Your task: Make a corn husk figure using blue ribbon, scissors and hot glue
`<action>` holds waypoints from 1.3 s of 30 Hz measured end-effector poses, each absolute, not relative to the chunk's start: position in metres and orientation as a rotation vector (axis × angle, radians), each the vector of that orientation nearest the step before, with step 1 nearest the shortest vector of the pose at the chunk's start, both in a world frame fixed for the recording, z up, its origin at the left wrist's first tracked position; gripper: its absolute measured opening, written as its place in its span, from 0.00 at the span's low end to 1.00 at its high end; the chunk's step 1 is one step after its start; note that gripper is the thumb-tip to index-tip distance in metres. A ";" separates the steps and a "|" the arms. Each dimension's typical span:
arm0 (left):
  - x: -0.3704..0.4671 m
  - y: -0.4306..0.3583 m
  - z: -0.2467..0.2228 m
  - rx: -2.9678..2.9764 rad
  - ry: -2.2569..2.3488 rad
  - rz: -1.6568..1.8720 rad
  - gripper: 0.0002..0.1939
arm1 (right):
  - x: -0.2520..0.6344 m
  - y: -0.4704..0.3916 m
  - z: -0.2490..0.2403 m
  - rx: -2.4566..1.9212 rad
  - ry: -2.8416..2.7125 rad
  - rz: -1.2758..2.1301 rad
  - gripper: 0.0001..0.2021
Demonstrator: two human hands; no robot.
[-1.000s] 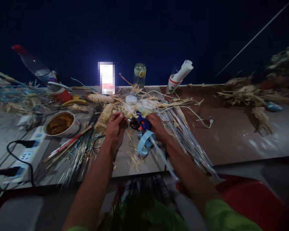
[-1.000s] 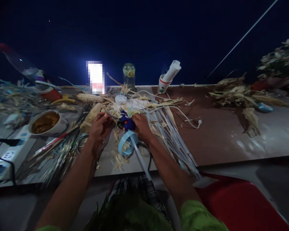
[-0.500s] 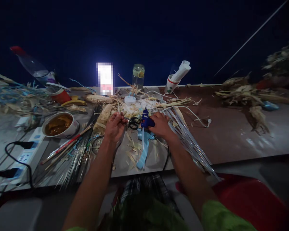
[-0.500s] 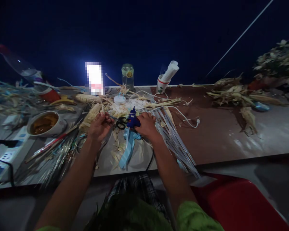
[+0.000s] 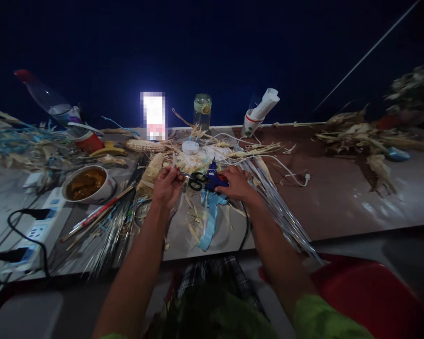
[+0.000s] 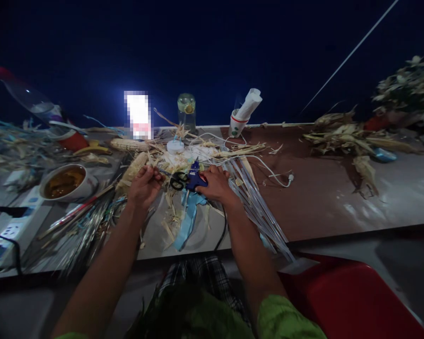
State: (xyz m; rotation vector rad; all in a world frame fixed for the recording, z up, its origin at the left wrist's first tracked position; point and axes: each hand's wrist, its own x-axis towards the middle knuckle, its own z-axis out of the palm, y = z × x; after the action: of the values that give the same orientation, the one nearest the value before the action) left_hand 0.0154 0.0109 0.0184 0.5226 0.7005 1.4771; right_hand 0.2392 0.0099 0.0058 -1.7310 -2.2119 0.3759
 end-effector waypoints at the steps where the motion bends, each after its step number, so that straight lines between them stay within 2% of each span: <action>1: 0.015 0.010 0.019 0.518 0.684 1.460 0.12 | 0.241 0.011 0.006 -1.694 -2.195 0.421 0.26; 6: 0.014 0.008 0.020 0.510 0.646 1.393 0.12 | 0.244 0.015 0.011 -1.503 -1.814 0.469 0.17; 10: 0.015 0.006 0.021 0.500 0.698 1.344 0.13 | 0.241 0.014 0.018 -1.406 -1.624 0.430 0.14; 19: 0.031 0.005 0.013 0.634 0.809 1.359 0.15 | 0.213 0.002 0.024 -1.105 -1.802 0.688 0.13; 27: 0.038 0.001 0.011 0.725 0.870 1.394 0.16 | 0.204 -0.001 0.024 -1.027 -1.859 0.690 0.13; 35: 0.041 0.000 0.007 0.815 0.882 1.321 0.13 | 0.190 -0.004 0.018 -1.034 -1.749 0.821 0.07; 39: 0.040 -0.001 0.005 0.947 0.934 1.221 0.08 | 0.190 -0.003 0.017 -1.099 -1.582 0.884 0.08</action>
State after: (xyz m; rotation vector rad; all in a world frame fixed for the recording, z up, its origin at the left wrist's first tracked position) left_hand 0.0404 -0.0008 0.0052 0.9468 0.9343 1.2214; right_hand 0.1899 -0.0033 0.0173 -1.0990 -1.5817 0.8843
